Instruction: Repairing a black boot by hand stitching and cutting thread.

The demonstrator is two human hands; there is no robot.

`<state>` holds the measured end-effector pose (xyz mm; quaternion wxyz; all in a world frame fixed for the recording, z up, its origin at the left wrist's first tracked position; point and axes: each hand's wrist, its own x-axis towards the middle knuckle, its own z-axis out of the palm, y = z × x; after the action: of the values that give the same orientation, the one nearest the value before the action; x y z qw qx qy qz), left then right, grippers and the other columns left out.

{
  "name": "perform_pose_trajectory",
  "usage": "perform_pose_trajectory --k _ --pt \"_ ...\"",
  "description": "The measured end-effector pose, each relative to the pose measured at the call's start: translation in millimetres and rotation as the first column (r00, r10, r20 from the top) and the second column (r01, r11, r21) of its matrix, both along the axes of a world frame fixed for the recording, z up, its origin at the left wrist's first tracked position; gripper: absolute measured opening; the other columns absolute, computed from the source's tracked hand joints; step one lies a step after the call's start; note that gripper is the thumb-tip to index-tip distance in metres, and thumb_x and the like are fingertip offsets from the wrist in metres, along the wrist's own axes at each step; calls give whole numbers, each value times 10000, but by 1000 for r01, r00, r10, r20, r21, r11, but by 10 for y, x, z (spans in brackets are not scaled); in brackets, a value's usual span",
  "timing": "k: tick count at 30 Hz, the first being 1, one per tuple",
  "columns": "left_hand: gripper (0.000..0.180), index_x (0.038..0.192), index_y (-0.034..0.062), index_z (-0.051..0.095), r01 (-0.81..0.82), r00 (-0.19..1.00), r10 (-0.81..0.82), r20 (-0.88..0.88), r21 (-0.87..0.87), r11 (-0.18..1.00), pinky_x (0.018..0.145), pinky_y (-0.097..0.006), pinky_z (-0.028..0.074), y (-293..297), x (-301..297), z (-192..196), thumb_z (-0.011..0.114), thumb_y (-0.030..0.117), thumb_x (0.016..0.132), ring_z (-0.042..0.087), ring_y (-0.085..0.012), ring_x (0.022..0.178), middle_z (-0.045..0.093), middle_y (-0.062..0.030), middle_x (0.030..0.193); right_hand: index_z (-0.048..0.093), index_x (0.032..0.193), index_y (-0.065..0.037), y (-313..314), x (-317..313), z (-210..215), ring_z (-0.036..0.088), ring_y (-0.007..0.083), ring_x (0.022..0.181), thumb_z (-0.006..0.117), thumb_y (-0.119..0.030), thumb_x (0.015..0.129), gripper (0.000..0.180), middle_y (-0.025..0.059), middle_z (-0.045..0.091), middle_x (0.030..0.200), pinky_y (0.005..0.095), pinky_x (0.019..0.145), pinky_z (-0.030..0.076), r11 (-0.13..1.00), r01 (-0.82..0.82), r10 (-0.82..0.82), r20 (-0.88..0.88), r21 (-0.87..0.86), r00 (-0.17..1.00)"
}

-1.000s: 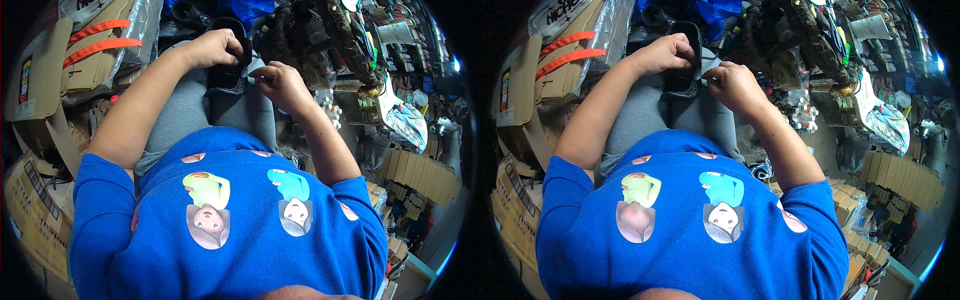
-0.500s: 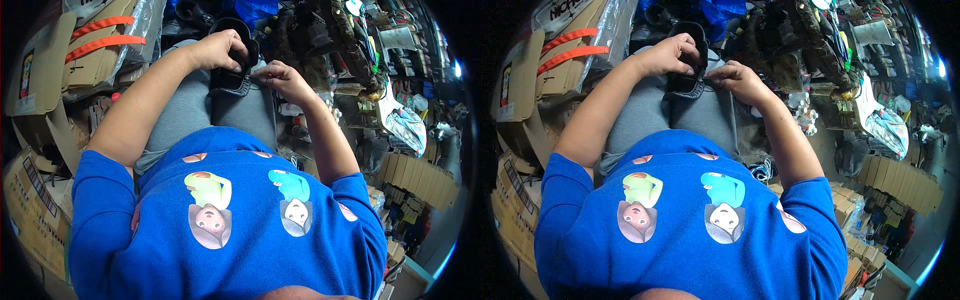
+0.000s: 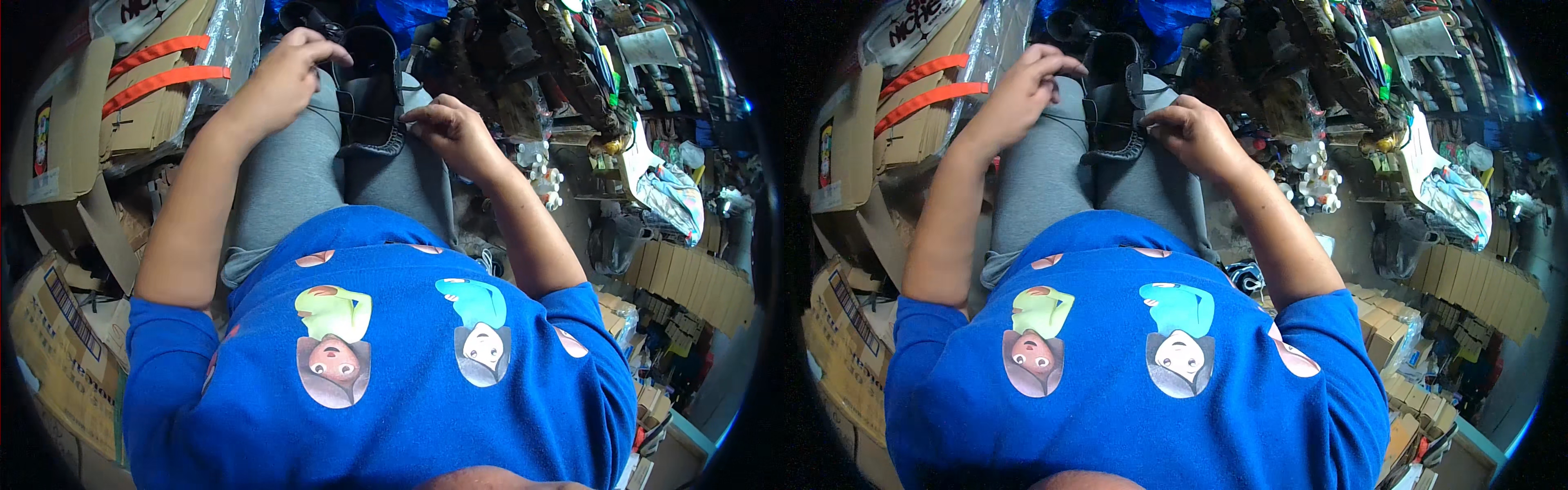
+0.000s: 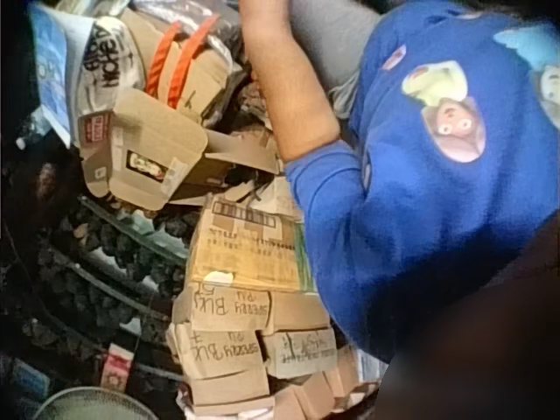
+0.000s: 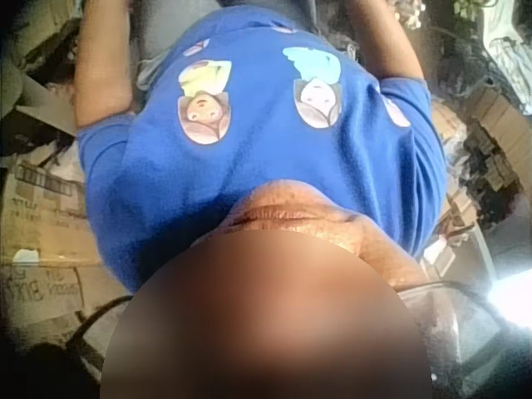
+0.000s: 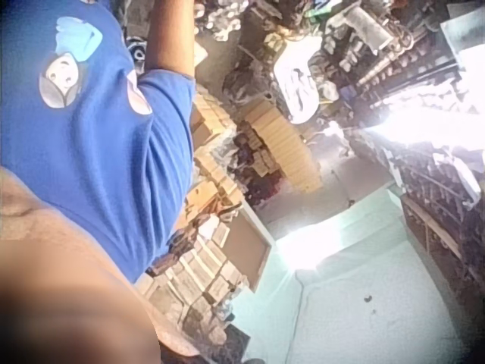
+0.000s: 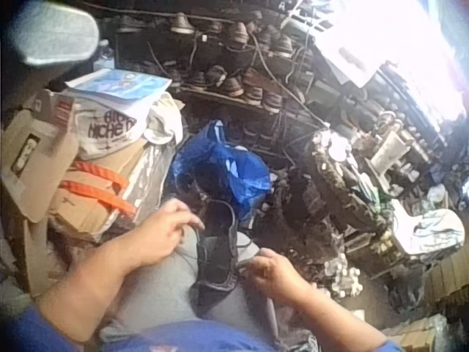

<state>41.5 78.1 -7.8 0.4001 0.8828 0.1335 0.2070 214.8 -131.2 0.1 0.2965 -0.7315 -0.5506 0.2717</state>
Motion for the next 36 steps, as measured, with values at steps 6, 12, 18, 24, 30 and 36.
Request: perform_pose_trajectory --k 6,12,18,24,30,36 --pt "231 926 113 701 -61 996 58 -73 -43 997 768 -347 455 -438 -348 149 628 -8 743 579 -234 801 583 -72 802 685 1032 -147 -147 -219 -41 539 227 692 646 -49 794 261 79 509 788 327 636 451 991 -14 -37 367 134 929" --pt "150 838 149 695 -195 977 209 31 517 833 801 -356 372 -589 -263 -102 704 100 697 526 -214 846 538 -28 749 681 1075 -155 -161 -97 -49 536 198 794 569 28 784 362 63 507 822 292 728 441 999 44 -43 75 -14 996" --pt "153 847 178 718 -35 999 37 -2 262 964 770 -343 357 -518 -81 -198 722 141 699 500 -200 806 500 -12 741 693 1055 -144 2 208 -45 519 126 851 514 78 770 403 20 506 871 242 775 424 989 -57 40 -127 -136 991" --pt "145 855 180 719 -42 998 54 -39 270 962 758 -347 347 -494 -76 -217 710 160 712 503 -200 802 494 -14 723 700 1035 -143 82 254 -17 523 138 866 547 38 806 329 24 525 891 253 800 422 976 -99 81 -102 -192 991" --pt "121 842 230 730 -25 987 64 -145 257 966 817 -348 321 -530 -54 -178 715 217 723 517 -172 862 554 25 753 702 1034 -135 74 273 -59 530 144 884 576 8 820 286 24 543 879 258 814 424 980 -102 75 -160 -169 984" --pt "126 834 175 722 -1 983 45 -179 242 970 808 -340 317 -530 2 -178 705 209 715 536 -180 847 581 6 743 704 1044 -119 75 300 -83 527 139 889 608 -35 841 241 18 550 881 259 831 424 981 -106 56 -290 -161 956"
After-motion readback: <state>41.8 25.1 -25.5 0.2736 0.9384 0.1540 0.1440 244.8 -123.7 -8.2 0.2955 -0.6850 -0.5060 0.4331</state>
